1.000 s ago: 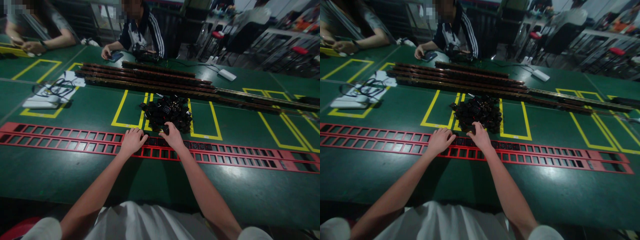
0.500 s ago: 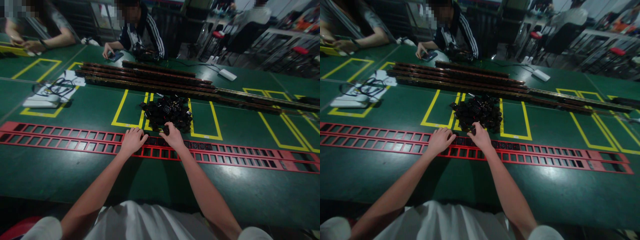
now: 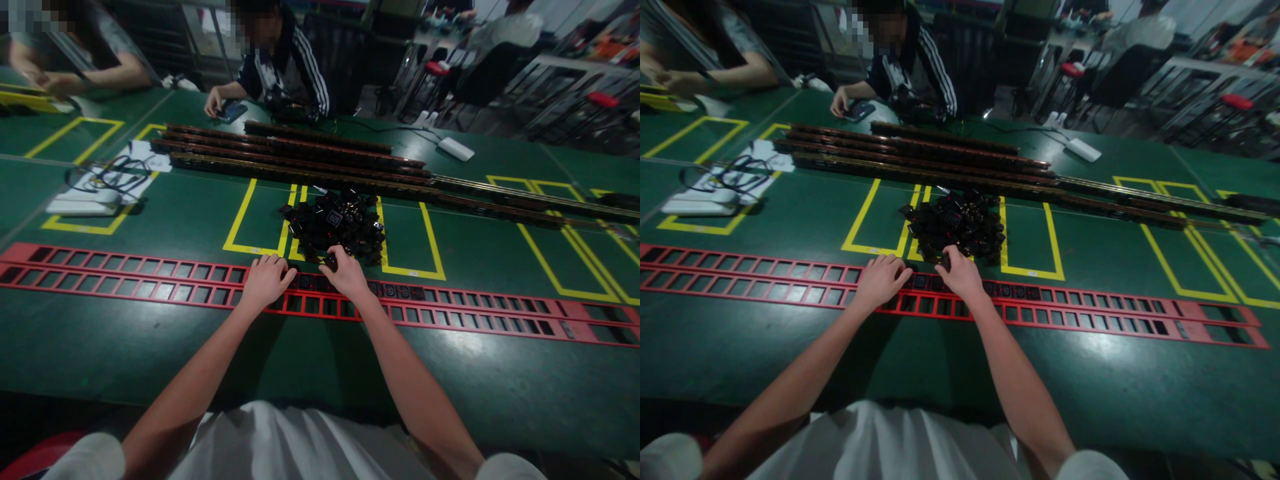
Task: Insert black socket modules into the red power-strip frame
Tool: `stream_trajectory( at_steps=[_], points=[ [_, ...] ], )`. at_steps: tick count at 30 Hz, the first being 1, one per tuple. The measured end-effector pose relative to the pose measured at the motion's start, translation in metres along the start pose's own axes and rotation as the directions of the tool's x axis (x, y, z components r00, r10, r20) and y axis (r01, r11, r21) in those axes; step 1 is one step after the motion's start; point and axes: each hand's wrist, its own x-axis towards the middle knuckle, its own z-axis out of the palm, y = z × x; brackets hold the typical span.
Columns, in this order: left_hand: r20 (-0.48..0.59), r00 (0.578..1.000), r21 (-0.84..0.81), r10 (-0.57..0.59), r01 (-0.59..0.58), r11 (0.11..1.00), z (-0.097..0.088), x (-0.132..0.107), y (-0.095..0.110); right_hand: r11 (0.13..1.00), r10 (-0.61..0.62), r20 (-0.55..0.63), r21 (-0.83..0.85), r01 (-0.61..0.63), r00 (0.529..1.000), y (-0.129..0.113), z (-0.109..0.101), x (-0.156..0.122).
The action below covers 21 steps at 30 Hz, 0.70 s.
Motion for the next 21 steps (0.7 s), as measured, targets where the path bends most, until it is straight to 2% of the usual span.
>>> stream_trajectory(
  at_steps=[21],
  points=[
    [0.015, 1.000, 0.021, 0.024, -0.024, 0.999, -0.0003, 0.0003, -0.0006, 0.996, -0.007, 0.017, -0.088, 0.008, 1.000, -0.0032, -0.0012, -0.0013]
  ],
)
